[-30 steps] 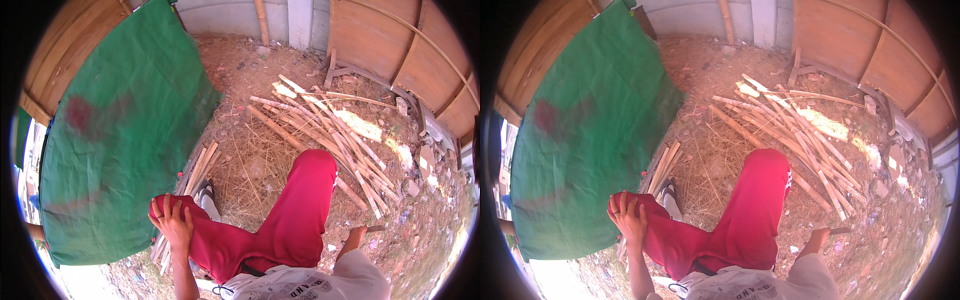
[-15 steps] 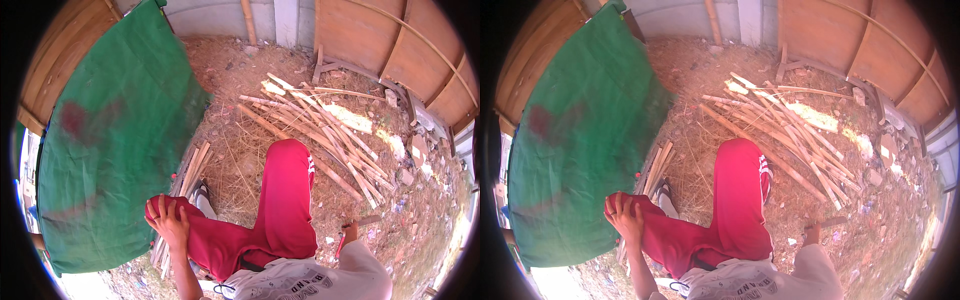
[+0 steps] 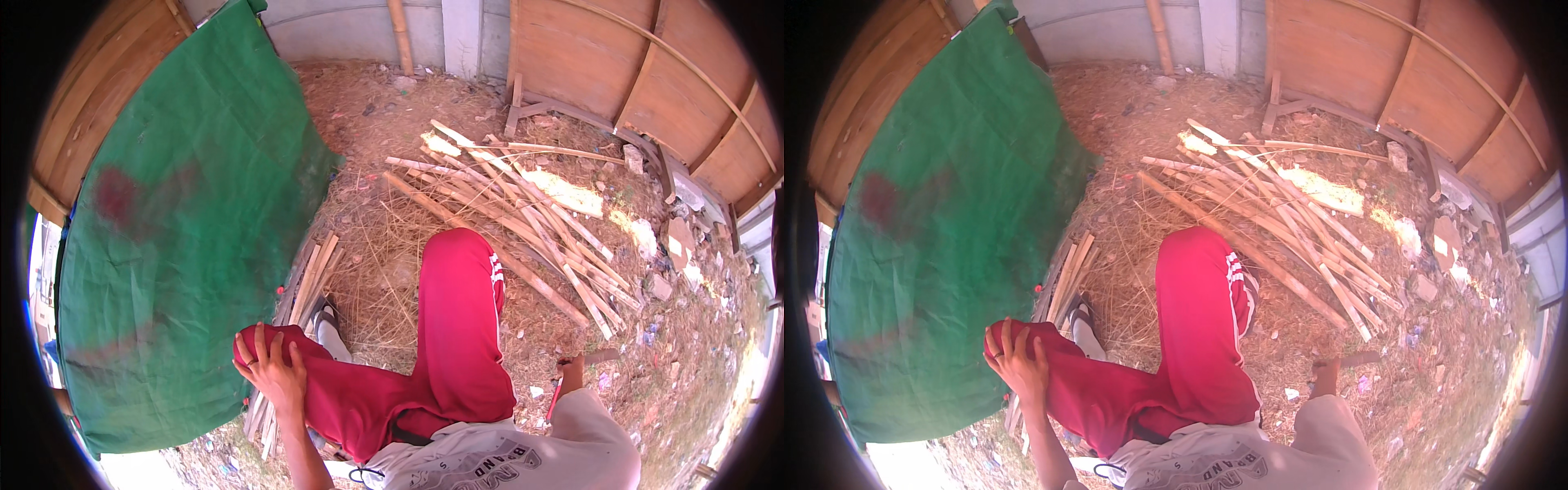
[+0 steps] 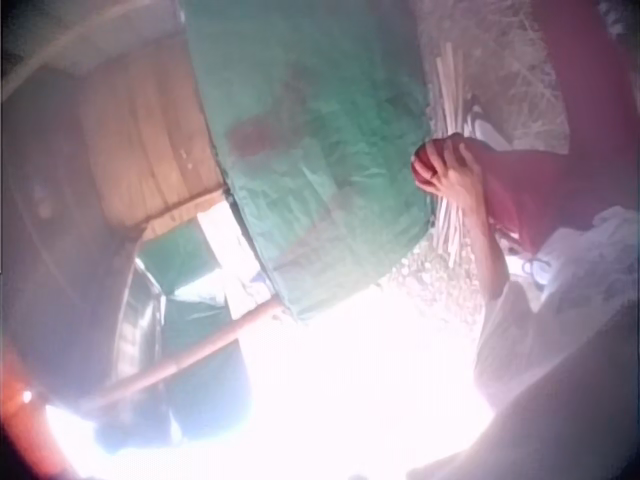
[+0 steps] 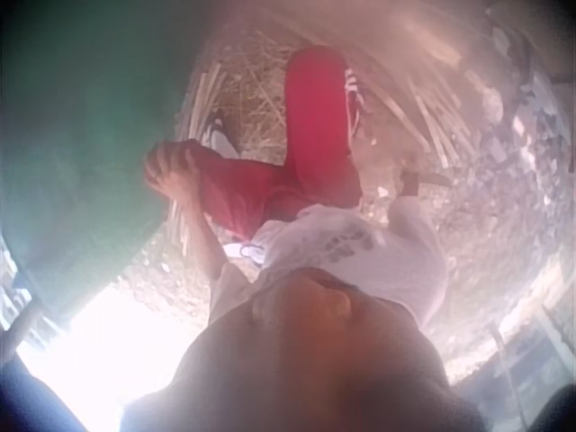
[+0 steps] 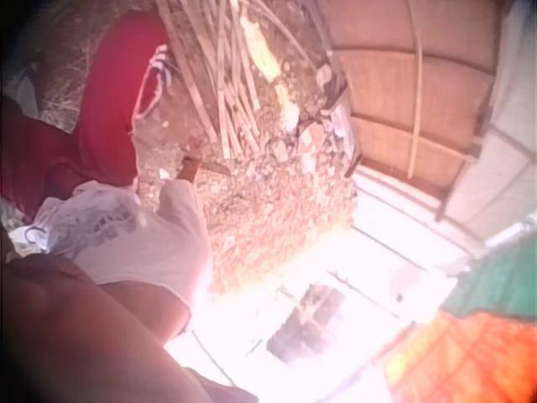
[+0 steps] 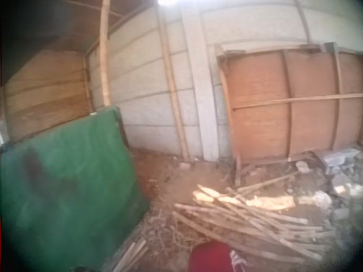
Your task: The person sits cross-legged on the ground and uses a red utility knife to shave thin strips from a long bamboo stick. They hold the stick with their left hand and scrape along its length with the knife in their right hand, creating thin shavings that fall onto the ground.
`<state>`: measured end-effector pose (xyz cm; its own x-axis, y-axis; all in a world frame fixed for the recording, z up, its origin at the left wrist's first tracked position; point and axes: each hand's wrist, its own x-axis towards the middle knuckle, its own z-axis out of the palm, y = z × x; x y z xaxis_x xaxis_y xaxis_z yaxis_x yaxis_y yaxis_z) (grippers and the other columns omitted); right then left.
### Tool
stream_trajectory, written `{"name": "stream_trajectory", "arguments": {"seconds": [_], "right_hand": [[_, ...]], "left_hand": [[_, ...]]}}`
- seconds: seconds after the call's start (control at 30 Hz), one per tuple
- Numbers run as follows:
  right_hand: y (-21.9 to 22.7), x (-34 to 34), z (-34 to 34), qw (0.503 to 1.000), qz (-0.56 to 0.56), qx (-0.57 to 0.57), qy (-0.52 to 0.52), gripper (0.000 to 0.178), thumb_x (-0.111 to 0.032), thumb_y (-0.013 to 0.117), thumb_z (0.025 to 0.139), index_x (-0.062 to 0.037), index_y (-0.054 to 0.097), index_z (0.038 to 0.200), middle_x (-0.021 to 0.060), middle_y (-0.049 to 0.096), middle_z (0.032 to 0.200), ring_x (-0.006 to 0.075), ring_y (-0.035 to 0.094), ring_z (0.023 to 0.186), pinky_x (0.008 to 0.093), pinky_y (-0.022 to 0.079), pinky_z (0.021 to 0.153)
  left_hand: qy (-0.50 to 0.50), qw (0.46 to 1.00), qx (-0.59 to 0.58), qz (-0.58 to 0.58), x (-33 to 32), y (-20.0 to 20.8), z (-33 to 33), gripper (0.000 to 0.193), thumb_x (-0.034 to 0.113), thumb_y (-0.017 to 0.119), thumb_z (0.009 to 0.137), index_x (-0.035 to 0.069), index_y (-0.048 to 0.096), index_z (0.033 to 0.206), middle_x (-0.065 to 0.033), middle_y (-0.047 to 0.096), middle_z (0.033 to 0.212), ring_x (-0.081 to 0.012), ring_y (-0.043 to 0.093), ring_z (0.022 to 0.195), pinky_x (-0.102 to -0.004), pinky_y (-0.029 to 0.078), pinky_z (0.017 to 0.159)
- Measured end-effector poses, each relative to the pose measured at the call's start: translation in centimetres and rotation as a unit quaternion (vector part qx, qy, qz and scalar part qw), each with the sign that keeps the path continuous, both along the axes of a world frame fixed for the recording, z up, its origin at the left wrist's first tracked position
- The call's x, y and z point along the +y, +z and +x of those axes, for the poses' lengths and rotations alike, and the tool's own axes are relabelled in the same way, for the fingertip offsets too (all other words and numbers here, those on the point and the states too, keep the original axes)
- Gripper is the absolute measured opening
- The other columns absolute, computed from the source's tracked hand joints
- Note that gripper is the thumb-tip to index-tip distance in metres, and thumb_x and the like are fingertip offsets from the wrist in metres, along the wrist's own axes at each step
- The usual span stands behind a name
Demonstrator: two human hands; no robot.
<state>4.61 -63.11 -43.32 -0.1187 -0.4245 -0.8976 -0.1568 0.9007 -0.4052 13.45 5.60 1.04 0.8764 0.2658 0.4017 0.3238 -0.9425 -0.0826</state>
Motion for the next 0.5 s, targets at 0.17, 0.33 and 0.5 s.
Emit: {"name": "stream_trajectory", "arguments": {"seconds": [0.17, 0.33, 0.5], "right_hand": [[-4.0, -1.5, 2.1, 0.999, -0.031, 0.026, 0.035, 0.049, -0.053, 0.059, 0.092, -0.007, 0.059, 0.11, 0.0122, 0.061, 0.09, 0.031, 0.056, 0.071, 0.0462, 0.049, 0.071], [-4.2, -7.3, 3.4, 0.923, -0.187, 0.112, 0.315, 0.049, -0.046, 0.061, 0.095, -0.0154, 0.054, 0.132, 0.0107, 0.062, 0.118, 0.0287, 0.059, 0.105, 0.0445, 0.051, 0.081], [2.2, 5.8, 12.5, 0.992, -0.018, 0.02, 0.12, 0.053, -0.046, 0.066, 0.093, -0.0213, 0.05, 0.136, 0.0122, 0.048, 0.137, 0.0324, 0.053, 0.113, 0.0493, 0.05, 0.082]], "left_hand": [[0.008, 1.0, 0.01, 0.014, -0.4, 0.6, 0.2, 0.026, 0.028, 0.068, 0.088, 0.013, 0.075, 0.108, -0.0035, 0.053, 0.146, -0.0401, 0.029, 0.148, -0.0686, 0.019, 0.115], [-0.002, 1.0, 0.005, -0.021, 0.0, -1.9, 0.8, 0.026, 0.028, 0.068, 0.088, 0.013, 0.075, 0.108, -0.0036, 0.053, 0.145, -0.0404, 0.03, 0.147, -0.0688, 0.019, 0.115], [0.007, 0.998, 0.015, 0.054, -0.9, 1.4, 0.6, 0.025, 0.028, 0.068, 0.088, 0.013, 0.075, 0.107, -0.0041, 0.054, 0.145, -0.0404, 0.031, 0.147, -0.0697, 0.021, 0.114]]}}
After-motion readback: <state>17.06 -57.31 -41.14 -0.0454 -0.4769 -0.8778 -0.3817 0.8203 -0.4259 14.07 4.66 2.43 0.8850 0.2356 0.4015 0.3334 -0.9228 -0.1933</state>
